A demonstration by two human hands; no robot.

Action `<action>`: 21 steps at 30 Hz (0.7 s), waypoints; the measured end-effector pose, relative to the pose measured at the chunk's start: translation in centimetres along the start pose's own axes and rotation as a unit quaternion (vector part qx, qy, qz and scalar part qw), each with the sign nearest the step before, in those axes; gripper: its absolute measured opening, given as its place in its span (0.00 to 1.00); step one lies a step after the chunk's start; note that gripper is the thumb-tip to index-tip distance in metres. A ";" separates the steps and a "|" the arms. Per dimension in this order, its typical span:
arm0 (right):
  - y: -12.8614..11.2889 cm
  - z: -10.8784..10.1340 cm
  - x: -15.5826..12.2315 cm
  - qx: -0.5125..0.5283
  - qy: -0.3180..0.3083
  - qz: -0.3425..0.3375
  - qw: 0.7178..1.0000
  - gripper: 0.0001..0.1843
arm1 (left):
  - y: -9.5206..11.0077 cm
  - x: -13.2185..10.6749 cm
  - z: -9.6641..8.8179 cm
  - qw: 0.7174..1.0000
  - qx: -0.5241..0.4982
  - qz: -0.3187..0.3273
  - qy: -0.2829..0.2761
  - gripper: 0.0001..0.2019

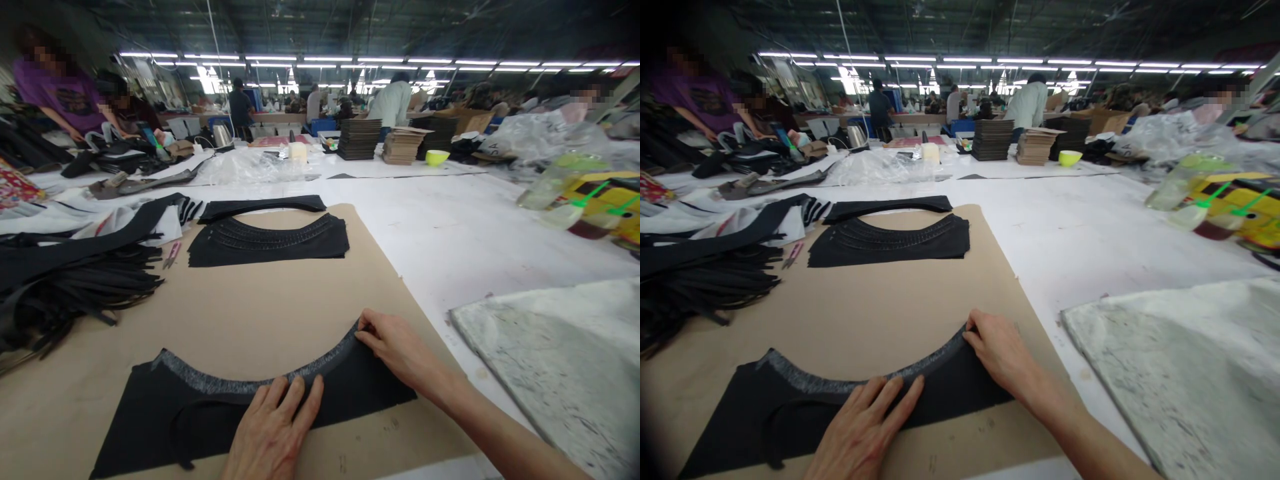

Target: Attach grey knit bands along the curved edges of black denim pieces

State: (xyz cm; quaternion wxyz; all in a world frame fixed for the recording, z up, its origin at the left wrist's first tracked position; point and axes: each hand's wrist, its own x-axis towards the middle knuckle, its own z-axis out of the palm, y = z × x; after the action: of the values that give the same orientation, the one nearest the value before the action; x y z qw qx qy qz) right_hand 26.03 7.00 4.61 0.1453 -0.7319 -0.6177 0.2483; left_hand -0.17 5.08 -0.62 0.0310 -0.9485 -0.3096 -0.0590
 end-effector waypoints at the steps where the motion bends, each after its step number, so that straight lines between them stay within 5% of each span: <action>1: 0.0 0.0 0.0 -0.002 0.000 0.002 1.000 0.05 | 0.0 0.0 -0.2 1.000 0.003 -0.002 0.002 0.32; 21: 1.9 1.3 -0.1 0.061 0.028 0.008 0.998 0.07 | 0.5 0.2 -0.1 0.999 0.034 -0.016 0.038 0.23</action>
State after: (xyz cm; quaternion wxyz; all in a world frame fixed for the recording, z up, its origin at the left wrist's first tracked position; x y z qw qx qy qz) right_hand 26.89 6.42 2.58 0.2050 -0.7332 -0.5915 0.2656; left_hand 0.29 4.81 -0.46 0.0741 -0.9390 -0.3249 -0.0854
